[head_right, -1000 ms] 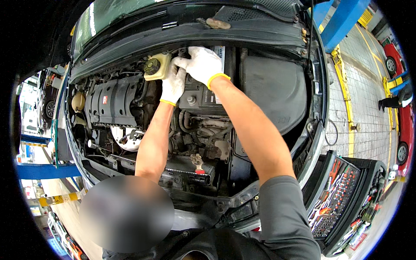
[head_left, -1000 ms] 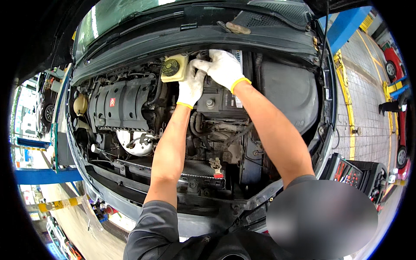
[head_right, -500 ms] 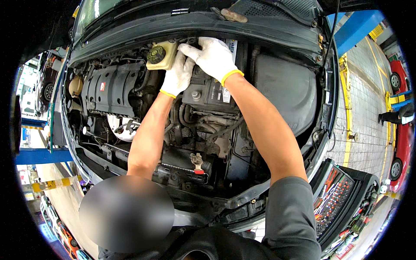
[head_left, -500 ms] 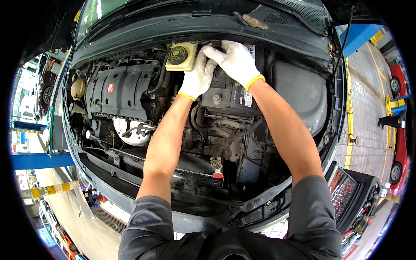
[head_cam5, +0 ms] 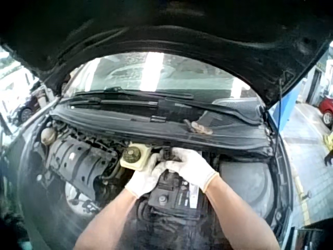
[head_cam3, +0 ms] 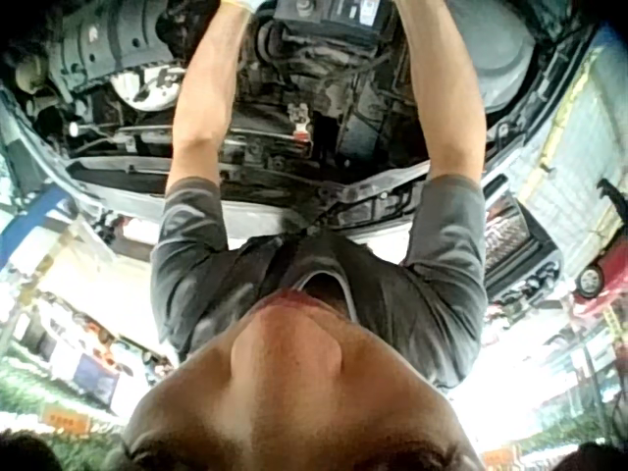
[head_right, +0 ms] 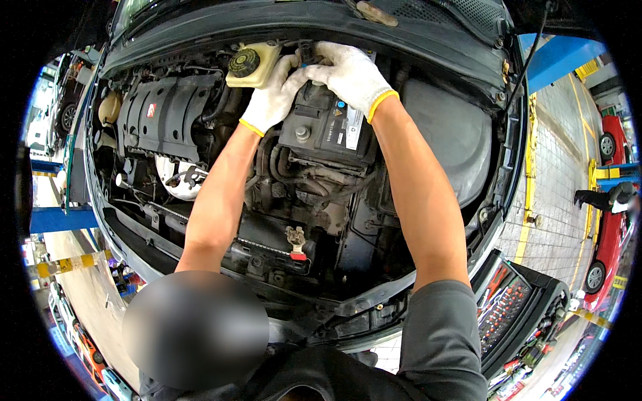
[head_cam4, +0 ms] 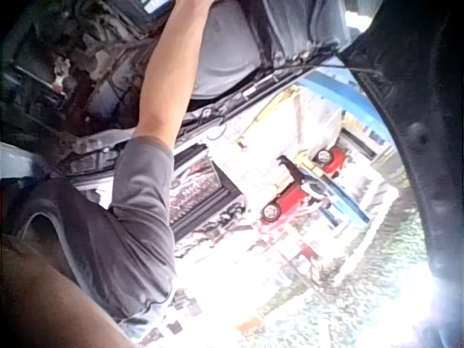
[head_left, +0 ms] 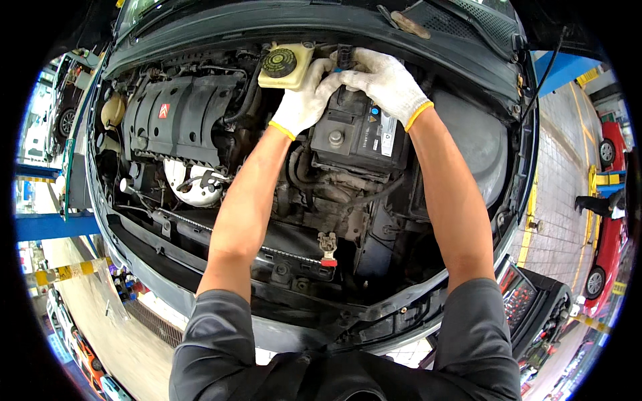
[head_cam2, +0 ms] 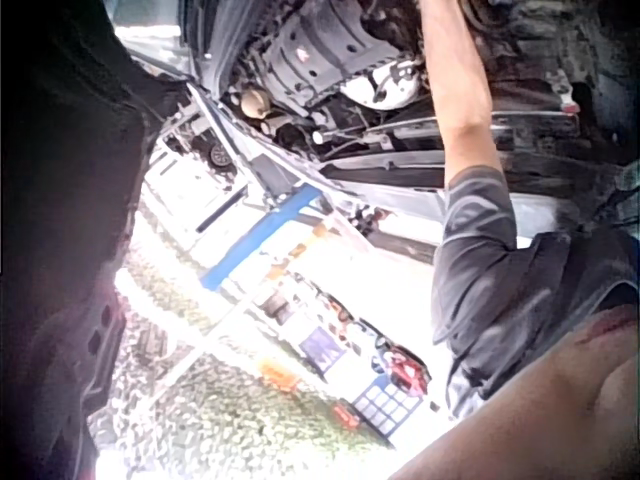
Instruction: The person removes a car battery from the engine bay. They disconnect the terminals, lift the battery out, and place it on the floor. They then use a wrench to loosen a bolt in the engine bay.
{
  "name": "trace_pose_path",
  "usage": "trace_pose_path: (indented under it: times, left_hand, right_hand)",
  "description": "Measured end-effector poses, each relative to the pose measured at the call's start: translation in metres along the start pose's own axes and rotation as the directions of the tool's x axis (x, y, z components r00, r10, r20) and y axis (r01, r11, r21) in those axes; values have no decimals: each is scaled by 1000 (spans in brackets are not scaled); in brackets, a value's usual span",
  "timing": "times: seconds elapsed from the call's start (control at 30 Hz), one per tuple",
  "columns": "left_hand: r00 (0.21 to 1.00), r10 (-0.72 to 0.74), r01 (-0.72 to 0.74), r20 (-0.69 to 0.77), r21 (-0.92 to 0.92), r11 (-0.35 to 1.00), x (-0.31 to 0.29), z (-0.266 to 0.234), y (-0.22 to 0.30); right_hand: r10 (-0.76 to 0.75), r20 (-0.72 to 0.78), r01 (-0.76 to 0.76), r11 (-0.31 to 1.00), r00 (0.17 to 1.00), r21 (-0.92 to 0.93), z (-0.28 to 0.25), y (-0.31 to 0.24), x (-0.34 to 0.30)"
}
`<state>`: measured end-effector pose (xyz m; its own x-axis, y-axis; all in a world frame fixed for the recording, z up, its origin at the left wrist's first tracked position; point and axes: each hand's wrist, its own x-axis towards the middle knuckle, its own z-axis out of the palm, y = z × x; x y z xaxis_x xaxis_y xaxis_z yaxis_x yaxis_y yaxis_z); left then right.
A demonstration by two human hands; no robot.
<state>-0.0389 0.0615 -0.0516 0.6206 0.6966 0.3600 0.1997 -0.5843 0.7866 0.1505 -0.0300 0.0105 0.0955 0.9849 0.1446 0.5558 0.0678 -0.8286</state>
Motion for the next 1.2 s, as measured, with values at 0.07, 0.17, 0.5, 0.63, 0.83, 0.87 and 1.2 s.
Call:
trace_pose_path:
  times: [0.07,0.17,0.5,0.63,0.83,0.87,1.2]
  left_hand:
    - [999,8,-7,34,-54,999,-4,-6,-8]
    - [949,-283,302,135,-146,942,-16,-20,-2]
    - [951,-309,297,-28,-206,933,-19,1,7]
    - [962,-259,199,-88,-426,882,-20,17,-1]
    - [941,-329,289,-83,-310,906,-19,11,22]
    - [940,-329,290,-90,-300,909,-20,13,20]
    - [934,-335,305,-125,-211,929,-20,15,17]
  right_hand:
    - [15,3,-15,999,1000,50,2,7,5]
    - [78,-2,-78,997,997,3,4,3,4]
    - [-39,-162,-18,942,986,-334,17,10,12]
    - [-7,-151,-55,913,989,-404,16,2,13]
    - [-17,-158,-61,877,987,-476,16,6,14]
    - [13,-149,-83,876,989,-474,17,7,14]
    - [34,-141,-99,867,989,-488,20,11,17]
